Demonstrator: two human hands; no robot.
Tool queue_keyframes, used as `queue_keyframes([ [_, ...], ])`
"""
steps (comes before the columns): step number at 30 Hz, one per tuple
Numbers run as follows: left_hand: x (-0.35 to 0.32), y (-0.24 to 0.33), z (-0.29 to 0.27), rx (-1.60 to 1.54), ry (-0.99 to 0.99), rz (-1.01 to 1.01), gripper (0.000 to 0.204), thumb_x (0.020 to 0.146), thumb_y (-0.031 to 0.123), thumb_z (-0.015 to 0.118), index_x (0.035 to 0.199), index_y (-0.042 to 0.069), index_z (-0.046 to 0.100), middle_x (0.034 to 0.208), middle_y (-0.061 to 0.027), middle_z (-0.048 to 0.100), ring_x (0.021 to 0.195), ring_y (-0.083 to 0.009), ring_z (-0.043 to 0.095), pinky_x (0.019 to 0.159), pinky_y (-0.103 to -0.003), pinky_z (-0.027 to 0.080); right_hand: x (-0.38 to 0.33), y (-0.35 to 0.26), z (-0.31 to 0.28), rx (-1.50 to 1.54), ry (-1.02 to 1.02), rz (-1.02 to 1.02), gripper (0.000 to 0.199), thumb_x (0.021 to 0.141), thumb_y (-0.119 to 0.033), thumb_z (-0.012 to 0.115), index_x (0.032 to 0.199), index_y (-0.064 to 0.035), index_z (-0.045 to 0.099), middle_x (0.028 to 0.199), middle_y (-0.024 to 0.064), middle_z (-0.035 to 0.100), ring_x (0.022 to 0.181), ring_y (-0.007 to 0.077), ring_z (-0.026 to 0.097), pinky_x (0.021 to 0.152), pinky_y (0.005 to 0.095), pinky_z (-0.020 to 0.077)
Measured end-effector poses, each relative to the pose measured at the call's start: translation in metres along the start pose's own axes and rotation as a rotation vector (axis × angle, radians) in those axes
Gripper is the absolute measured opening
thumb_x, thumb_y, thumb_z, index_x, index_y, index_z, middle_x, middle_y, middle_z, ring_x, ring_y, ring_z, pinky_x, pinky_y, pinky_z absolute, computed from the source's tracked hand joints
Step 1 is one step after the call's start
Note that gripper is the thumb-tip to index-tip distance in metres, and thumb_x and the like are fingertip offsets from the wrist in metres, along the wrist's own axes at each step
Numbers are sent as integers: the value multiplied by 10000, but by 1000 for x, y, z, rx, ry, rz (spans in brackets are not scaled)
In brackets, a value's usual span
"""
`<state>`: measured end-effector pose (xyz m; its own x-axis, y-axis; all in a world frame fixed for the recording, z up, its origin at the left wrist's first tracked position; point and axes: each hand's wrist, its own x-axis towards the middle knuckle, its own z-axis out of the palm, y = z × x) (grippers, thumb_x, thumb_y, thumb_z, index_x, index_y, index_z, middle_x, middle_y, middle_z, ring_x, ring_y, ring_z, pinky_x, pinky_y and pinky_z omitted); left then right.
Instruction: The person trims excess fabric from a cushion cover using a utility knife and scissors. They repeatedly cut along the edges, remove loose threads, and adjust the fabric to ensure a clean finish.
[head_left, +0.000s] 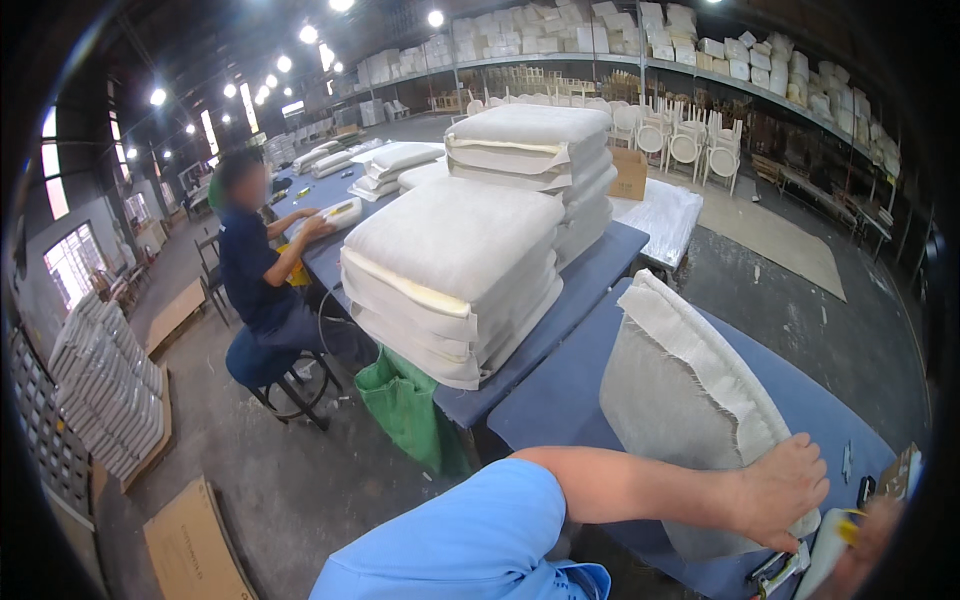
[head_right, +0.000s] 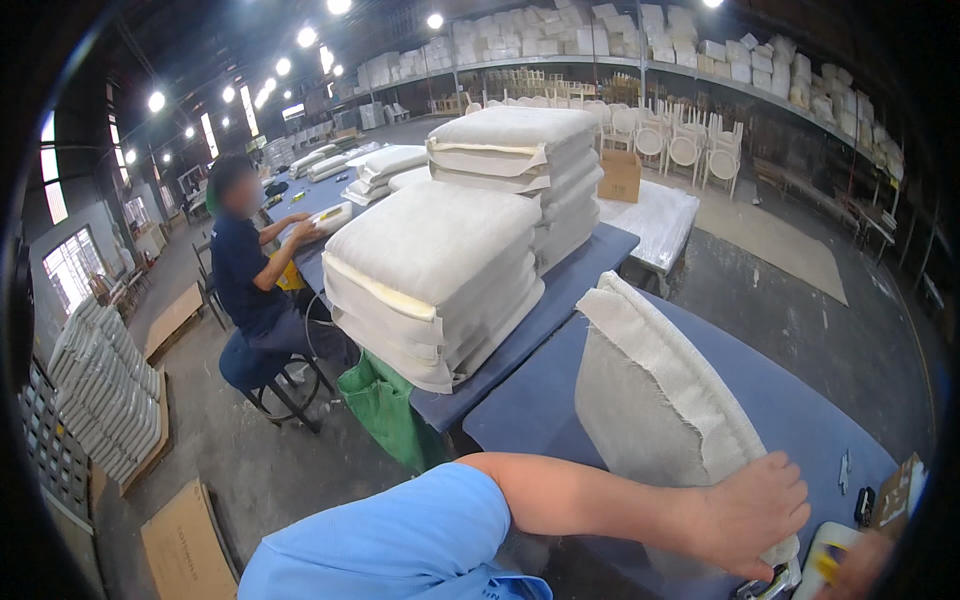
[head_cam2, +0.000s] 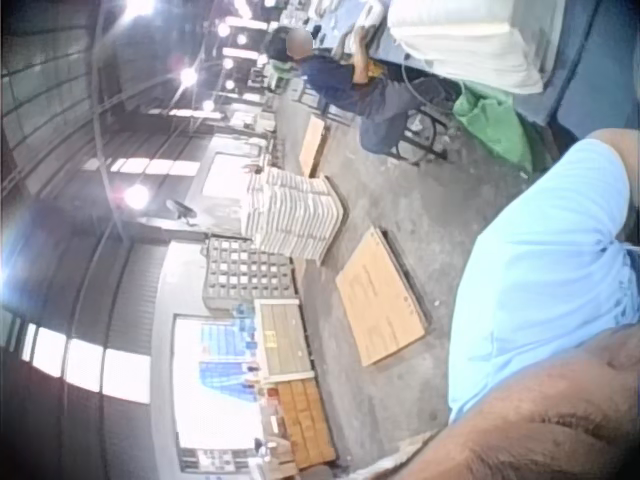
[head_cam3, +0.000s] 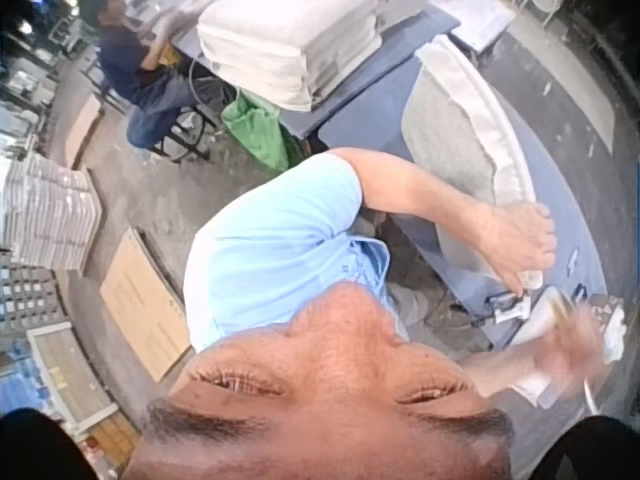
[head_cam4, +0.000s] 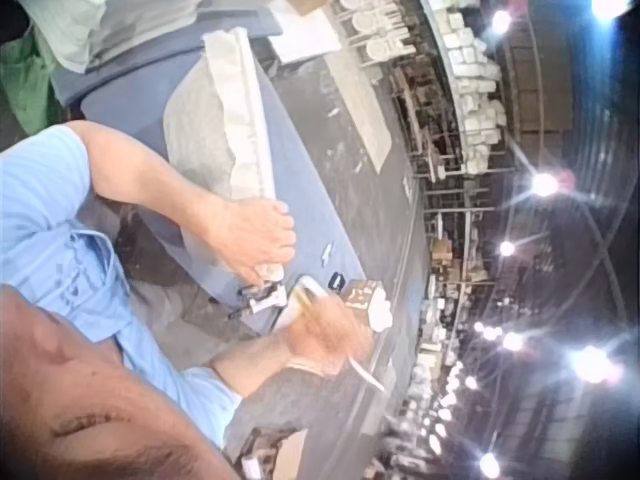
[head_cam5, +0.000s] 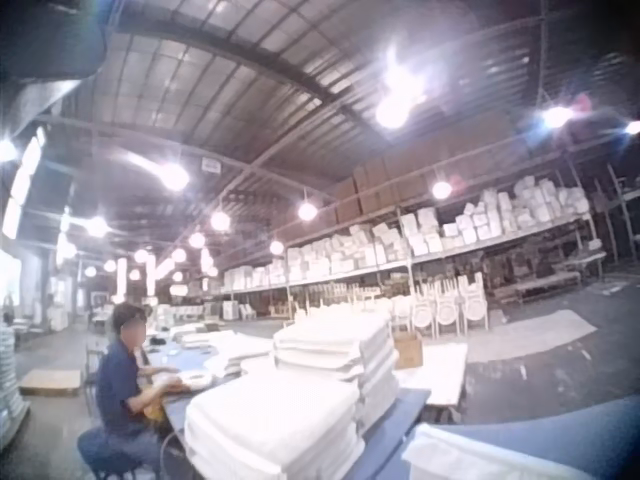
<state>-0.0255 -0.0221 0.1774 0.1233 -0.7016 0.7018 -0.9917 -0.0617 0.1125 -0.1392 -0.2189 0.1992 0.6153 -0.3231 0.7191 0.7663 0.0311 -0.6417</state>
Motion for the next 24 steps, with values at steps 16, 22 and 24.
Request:
queue_keyframes([
  [16, 14, -36, -54, -15, -405, -2, 656, 838, 686, 680, 987, 50, 739, 899, -138, 722, 938, -339, 697, 853, -453, 475, -41, -45, -11, 278, 46, 183, 390, 1072, -407, 565, 947, -37, 557, 741, 124, 572, 662, 224, 542, 634, 350, 459],
  [22, -7, -52, -36, -8, -22, 126, 576, 802, 657, 759, 921, 96, 708, 787, -94, 652, 789, -315, 671, 739, -461, 480, -38, -19, 7, 76, 332, 97, 374, 1150, -397, 447, 862, -168, 517, 646, -61, 396, 564, 67, 408, 571, 257, 385],
  [24, -3, -47, -39, 36, -43, 128, 548, 776, 620, 805, 837, 96, 656, 745, -66, 618, 732, -283, 657, 693, -425, 476, -27, -8, 18, 98, 267, 30, 368, 1146, -358, 474, 827, -174, 480, 573, -47, 403, 496, 108, 439, 510, 304, 403],
])
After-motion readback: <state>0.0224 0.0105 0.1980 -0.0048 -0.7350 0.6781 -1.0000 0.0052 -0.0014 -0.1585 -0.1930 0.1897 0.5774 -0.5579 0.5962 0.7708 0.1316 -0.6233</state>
